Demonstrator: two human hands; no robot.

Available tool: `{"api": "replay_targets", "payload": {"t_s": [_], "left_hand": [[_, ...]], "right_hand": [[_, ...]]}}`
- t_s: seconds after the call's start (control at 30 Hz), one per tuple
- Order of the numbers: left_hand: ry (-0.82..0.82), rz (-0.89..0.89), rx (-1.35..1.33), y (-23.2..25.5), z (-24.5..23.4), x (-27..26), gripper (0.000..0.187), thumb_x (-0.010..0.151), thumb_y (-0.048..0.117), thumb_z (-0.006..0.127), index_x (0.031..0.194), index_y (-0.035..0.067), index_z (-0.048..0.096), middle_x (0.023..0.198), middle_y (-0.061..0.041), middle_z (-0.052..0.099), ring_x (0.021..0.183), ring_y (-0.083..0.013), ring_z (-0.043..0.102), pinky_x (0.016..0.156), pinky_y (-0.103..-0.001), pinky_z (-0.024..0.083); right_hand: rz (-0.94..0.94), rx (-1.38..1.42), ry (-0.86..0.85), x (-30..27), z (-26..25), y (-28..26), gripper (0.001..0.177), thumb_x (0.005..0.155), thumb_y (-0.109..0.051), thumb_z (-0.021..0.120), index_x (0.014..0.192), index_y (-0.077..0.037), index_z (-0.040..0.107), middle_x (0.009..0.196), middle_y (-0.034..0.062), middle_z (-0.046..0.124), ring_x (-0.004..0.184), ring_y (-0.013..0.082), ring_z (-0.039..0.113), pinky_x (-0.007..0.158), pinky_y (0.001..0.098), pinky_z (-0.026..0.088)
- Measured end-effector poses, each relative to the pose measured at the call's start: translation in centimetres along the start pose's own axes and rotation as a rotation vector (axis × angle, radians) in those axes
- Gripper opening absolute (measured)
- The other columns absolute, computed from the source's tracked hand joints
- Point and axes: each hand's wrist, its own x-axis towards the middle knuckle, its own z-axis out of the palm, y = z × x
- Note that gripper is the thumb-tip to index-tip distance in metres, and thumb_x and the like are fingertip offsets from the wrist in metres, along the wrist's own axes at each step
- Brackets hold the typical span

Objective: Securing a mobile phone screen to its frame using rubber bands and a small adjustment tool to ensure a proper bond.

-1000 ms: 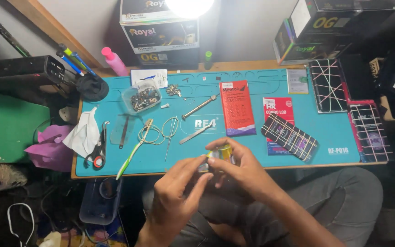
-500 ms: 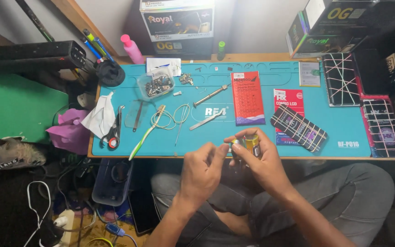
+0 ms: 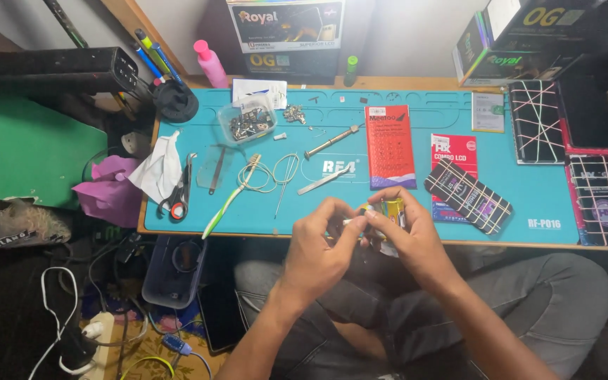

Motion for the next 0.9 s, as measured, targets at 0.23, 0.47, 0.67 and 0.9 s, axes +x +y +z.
{"api": "replay_targets", "payload": {"t_s": [0.23, 0.47, 0.67, 0.9], "left_hand": [[0.17, -0.082, 0.195, -6.0, -0.7, 2.7, 0.051, 0.108, 0.026, 0.062, 0.061, 0.007, 0.057, 0.045, -0.012, 0.055, 0.047, -0.0227, 0.045, 0.047, -0.037, 0.038], [0.265, 0.281, 0.146, -2.1, 1.7, 1.9, 0.027, 0.089, 0.025, 0.09, 0.107, 0.01, 0.075, 0.072, -0.004, 0.063, 0.059, -0.0274, 0.065, 0.057, -0.036, 0.055], [0.237, 0.291, -0.034, -0.7, 5.8, 0.6, 0.032, 0.091, 0.006, 0.083, 0.122, 0.004, 0.078, 0.096, -0.01, 0.077, 0.08, -0.0277, 0.074, 0.067, -0.035, 0.061], [0.204, 0.255, -0.001, -1.3, 5.1, 0.6, 0.03, 0.086, 0.009, 0.087, 0.115, 0.01, 0.081, 0.096, -0.005, 0.074, 0.08, -0.0254, 0.07, 0.071, -0.036, 0.058]], "right_hand": [[-0.058, 0.133, 0.087, 1.9, -1.0, 1.7, 0.029, 0.103, -0.016, 0.068, 0.126, -0.005, 0.055, 0.111, 0.0226, 0.076, 0.08, 0.0274, 0.077, 0.066, 0.034, 0.061], [0.09, 0.582, 0.192, 2.6, -0.4, 1.5, 0.034, 0.102, -0.024, 0.056, 0.135, -0.014, 0.054, 0.131, 0.0201, 0.073, 0.116, 0.0413, 0.075, 0.099, 0.0514, 0.058], [0.043, 0.719, 0.096, 1.7, 1.2, 0.8, 0.035, 0.101, -0.015, 0.054, 0.135, -0.017, 0.046, 0.14, 0.015, 0.065, 0.116, 0.0299, 0.066, 0.096, 0.0445, 0.054], [-0.034, 0.569, 0.064, 1.6, -1.0, 1.6, 0.069, 0.089, 0.009, 0.064, 0.154, -0.007, 0.046, 0.126, 0.0048, 0.057, 0.116, 0.0193, 0.063, 0.104, 0.0382, 0.055]]}}
